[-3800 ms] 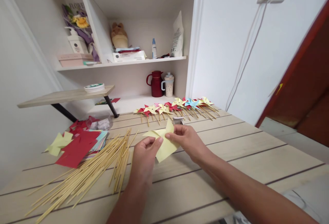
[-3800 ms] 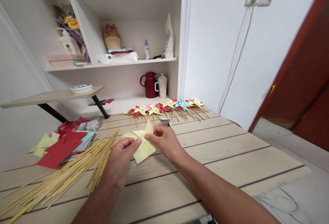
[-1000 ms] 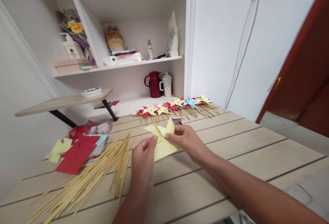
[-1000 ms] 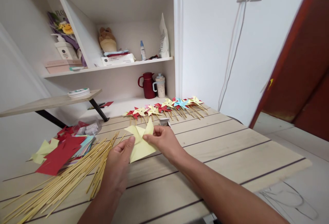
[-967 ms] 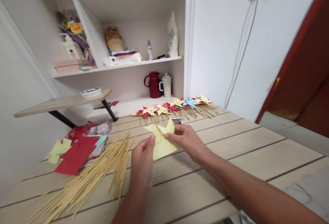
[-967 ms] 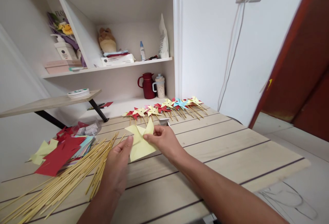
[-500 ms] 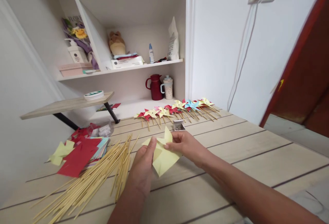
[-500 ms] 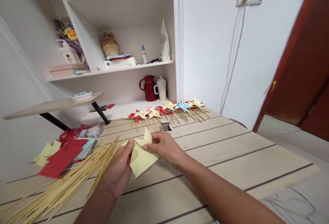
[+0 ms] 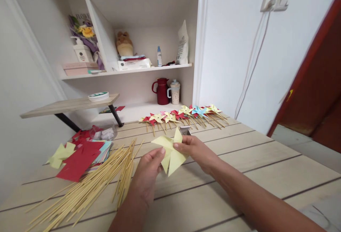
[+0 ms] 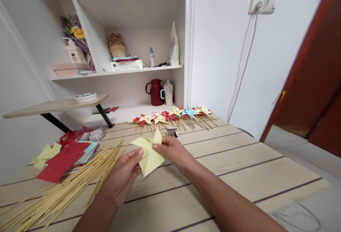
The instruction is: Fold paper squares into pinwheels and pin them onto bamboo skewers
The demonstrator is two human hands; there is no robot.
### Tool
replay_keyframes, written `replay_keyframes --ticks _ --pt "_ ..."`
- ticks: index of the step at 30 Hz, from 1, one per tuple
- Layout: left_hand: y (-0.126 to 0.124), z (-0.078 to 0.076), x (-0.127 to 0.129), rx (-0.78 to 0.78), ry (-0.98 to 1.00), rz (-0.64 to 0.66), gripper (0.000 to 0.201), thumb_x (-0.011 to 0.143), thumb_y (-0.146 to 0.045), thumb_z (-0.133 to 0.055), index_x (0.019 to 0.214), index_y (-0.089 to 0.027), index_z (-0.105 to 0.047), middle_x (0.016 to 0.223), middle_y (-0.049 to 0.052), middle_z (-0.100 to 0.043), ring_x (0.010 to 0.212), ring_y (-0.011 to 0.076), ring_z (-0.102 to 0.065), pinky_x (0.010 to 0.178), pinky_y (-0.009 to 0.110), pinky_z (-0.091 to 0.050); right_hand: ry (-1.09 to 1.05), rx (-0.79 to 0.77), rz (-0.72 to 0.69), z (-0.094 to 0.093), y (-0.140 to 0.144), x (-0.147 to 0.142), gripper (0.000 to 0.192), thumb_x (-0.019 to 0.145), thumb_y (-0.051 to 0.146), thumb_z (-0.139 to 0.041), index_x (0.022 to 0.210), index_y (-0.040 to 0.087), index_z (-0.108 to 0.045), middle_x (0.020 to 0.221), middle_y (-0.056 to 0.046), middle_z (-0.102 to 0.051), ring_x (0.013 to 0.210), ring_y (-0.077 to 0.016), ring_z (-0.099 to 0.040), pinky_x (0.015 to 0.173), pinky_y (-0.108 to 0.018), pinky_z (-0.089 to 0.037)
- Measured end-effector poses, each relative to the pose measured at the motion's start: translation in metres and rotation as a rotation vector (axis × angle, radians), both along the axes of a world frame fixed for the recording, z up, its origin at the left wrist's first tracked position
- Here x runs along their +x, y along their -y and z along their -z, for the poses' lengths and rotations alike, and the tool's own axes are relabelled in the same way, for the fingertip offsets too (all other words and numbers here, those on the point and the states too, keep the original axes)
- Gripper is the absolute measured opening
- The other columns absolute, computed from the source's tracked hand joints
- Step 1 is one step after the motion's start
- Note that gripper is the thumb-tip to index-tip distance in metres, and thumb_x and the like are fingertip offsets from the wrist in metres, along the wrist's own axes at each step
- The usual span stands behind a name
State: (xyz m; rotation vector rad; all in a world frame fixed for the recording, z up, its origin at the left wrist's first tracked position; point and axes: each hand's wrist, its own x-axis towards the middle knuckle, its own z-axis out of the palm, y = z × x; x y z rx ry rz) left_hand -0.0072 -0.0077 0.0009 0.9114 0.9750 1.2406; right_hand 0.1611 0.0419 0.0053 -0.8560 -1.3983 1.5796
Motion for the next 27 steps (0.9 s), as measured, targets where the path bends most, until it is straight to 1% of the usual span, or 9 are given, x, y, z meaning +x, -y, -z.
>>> replay_keyframes --ticks 5,7,9,12,16,19,23,27 --pt "-0.001 -0.002 0.001 -0.006 0.034 -0.055 0.043 0.069 -0.042 -0.083 0.098 -0.011 -0.077 0.099 0.015 -0.077 0.087 0.0231 -0.070 0.080 0.032 -0.053 -0.026 0.021 -0.065 -0.004 0.003 0.003 0.043 0.074 0.054 -0.076 0.091 0.015 -0.071 0.078 -0.004 -0.072 0.071 -0.0169 -0.062 0.072 -0.029 -0.044" --pt "-0.001 -0.003 0.002 -0.011 0.049 -0.073 0.042 0.068 -0.041 -0.083 0.096 -0.011 -0.077 0.098 0.015 -0.077 0.087 0.0229 -0.070 0.079 0.032 -0.053 -0.048 0.035 -0.044 -0.005 0.003 0.004 0.040 0.077 0.054 -0.074 0.090 0.016 -0.069 0.078 -0.002 -0.069 0.070 -0.0150 -0.059 0.072 -0.028 -0.042" --pt "0.000 -0.003 0.002 -0.013 0.061 -0.074 0.041 0.068 -0.041 -0.083 0.096 -0.012 -0.077 0.096 0.014 -0.077 0.086 0.0224 -0.070 0.080 0.032 -0.053 -0.061 0.058 0.007 -0.006 0.002 0.007 0.037 0.079 0.054 -0.073 0.086 0.018 -0.066 0.076 0.001 -0.065 0.070 -0.0130 -0.055 0.070 -0.026 -0.040" --pt "0.000 -0.003 0.002 -0.012 0.059 -0.071 0.041 0.068 -0.042 -0.083 0.096 -0.012 -0.077 0.094 0.013 -0.078 0.084 0.0221 -0.071 0.080 0.033 -0.054 -0.058 0.093 0.033 -0.007 0.001 0.010 0.035 0.077 0.050 -0.076 0.083 0.018 -0.063 0.073 0.002 -0.061 0.069 -0.0123 -0.053 0.068 -0.025 -0.038" --pt "0.000 -0.001 0.002 -0.011 0.048 -0.113 0.044 0.066 -0.043 -0.084 0.096 -0.012 -0.076 0.091 0.012 -0.077 0.081 0.0221 -0.071 0.078 0.033 -0.054 -0.026 0.074 -0.009 -0.006 -0.001 0.010 0.037 0.069 0.044 -0.083 0.088 0.017 -0.065 0.080 -0.001 -0.068 0.071 -0.0142 -0.058 0.069 -0.026 -0.040" --pt "0.000 -0.001 0.003 -0.004 0.053 -0.142 0.044 0.065 -0.042 -0.086 0.095 -0.012 -0.076 0.090 0.012 -0.077 0.081 0.0217 -0.071 0.078 0.032 -0.054 -0.010 0.059 -0.011 -0.004 0.000 0.007 0.036 0.066 0.041 -0.084 0.086 0.017 -0.067 0.082 -0.003 -0.071 0.073 -0.0165 -0.062 0.070 -0.028 -0.043" --pt "0.001 -0.003 0.005 0.000 0.011 -0.166 0.040 0.065 -0.040 -0.086 0.093 -0.013 -0.077 0.090 0.011 -0.077 0.082 0.0212 -0.071 0.079 0.031 -0.053 -0.009 0.043 0.019 0.000 0.000 0.004 0.033 0.065 0.039 -0.083 0.086 0.016 -0.070 0.082 -0.004 -0.073 0.072 -0.0172 -0.064 0.070 -0.029 -0.047" --pt "0.001 -0.002 0.005 0.006 -0.068 -0.208 0.041 0.062 -0.040 -0.087 0.091 -0.013 -0.078 0.085 0.011 -0.077 0.083 0.0237 -0.071 0.079 0.033 -0.053 0.018 0.054 0.073 0.000 -0.001 0.003 0.031 0.066 0.040 -0.083 0.082 0.016 -0.071 0.077 -0.004 -0.072 0.065 -0.0159 -0.063 0.064 -0.028 -0.046"
